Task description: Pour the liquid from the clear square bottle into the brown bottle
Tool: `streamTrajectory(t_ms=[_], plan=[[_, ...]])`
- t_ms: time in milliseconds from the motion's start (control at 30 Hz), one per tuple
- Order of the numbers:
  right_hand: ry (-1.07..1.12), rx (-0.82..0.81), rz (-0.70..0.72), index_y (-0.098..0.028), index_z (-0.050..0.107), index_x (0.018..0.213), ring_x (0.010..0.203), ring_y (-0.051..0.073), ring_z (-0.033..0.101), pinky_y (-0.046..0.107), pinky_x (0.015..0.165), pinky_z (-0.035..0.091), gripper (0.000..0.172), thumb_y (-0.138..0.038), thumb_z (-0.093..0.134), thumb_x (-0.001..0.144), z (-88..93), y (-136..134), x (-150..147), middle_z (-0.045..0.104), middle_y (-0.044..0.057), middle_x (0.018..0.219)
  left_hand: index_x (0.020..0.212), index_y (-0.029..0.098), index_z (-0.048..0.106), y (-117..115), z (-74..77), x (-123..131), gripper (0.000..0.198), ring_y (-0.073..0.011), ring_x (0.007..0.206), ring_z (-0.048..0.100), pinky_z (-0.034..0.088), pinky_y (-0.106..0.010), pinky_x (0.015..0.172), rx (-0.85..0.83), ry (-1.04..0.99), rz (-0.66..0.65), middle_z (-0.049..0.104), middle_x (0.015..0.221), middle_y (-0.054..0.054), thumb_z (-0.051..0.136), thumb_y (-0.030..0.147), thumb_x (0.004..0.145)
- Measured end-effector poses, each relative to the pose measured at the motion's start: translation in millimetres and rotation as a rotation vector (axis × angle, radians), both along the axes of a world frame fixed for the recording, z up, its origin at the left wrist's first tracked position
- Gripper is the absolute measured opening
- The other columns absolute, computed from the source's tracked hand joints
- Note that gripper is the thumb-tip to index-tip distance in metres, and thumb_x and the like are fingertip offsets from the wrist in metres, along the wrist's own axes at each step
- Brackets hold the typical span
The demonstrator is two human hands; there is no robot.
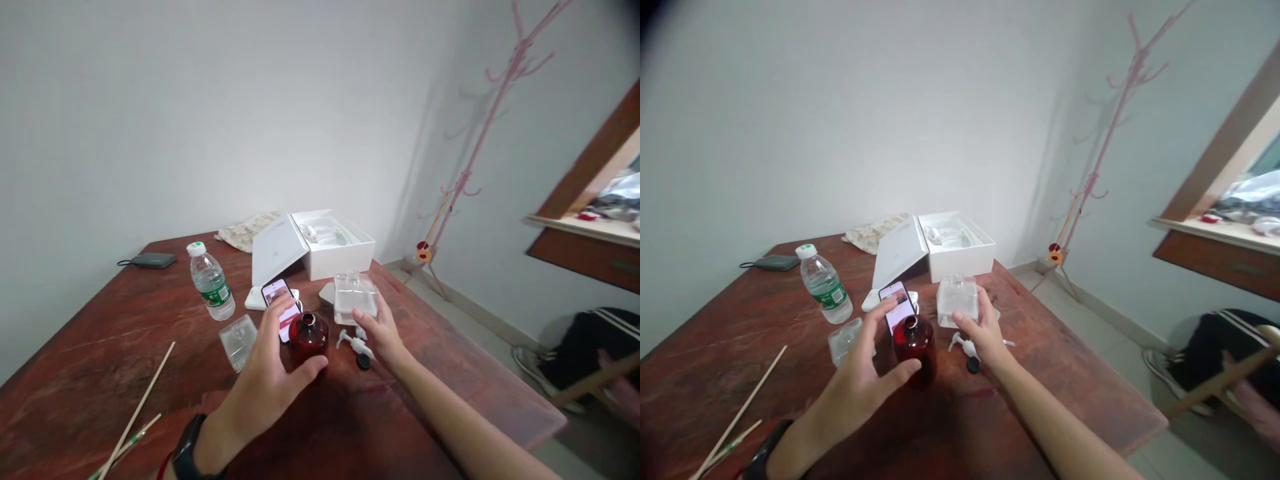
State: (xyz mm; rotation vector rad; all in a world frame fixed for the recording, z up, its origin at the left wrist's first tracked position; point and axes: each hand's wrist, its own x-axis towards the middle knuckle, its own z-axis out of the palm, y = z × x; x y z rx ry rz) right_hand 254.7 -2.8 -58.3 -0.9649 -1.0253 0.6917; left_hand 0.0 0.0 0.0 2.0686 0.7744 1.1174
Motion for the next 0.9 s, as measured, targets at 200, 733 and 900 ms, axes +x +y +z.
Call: streamTrajectory(t_ms=[200, 733, 900], plan=[[-0.019, 0.002, 0.0, -0.03, 0.074, 0.128, 0.097, 0.027, 0.077, 0.038, 0.089, 0.063, 0.056, -0.054, 0.091, 0.08, -7.3, -0.8, 5.4, 0.083, 0.005, 0.112, 0.16, 0.022, 0.04, -3.3, -40.6, 13.9, 0.082, -0.0393, 0.151, 0.054, 0.038, -0.061, 0.13, -0.147, 0.052, 0.014, 0.054, 0.162, -0.019, 0.083, 0.029, 0.091], [0.095, -0.007, -0.005, -0.028, 0.072, 0.135, 0.11, 0.033, 0.082, 0.046, 0.095, 0.065, 0.063, -0.047, 0.093, 0.078, -20.4, 4.4, 14.9, 0.085, 0.009, 0.118, 0.162, 0.039, 0.045, -48.6, -60.6, -40.3, 0.096, -0.0382, 0.153, 0.056, 0.044, -0.057, 0.13, -0.27, 0.075, -0.075, 0.056, 0.167, -0.008, 0.088, 0.013, 0.08], [0.113, -0.045, -0.051, -0.03, 0.072, 0.136, 0.119, 0.029, 0.08, 0.041, 0.1, 0.064, 0.063, -0.048, 0.093, 0.078, -21.8, 0.5, 11.2, 0.084, 0.008, 0.127, 0.165, 0.039, 0.041, -45.4, -76.5, -64.8, 0.091, -0.038, 0.147, 0.062, 0.051, -0.055, 0.125, -0.059, -0.085, 0.142, 0.059, 0.165, -0.01, 0.082, 0.019, 0.087]])
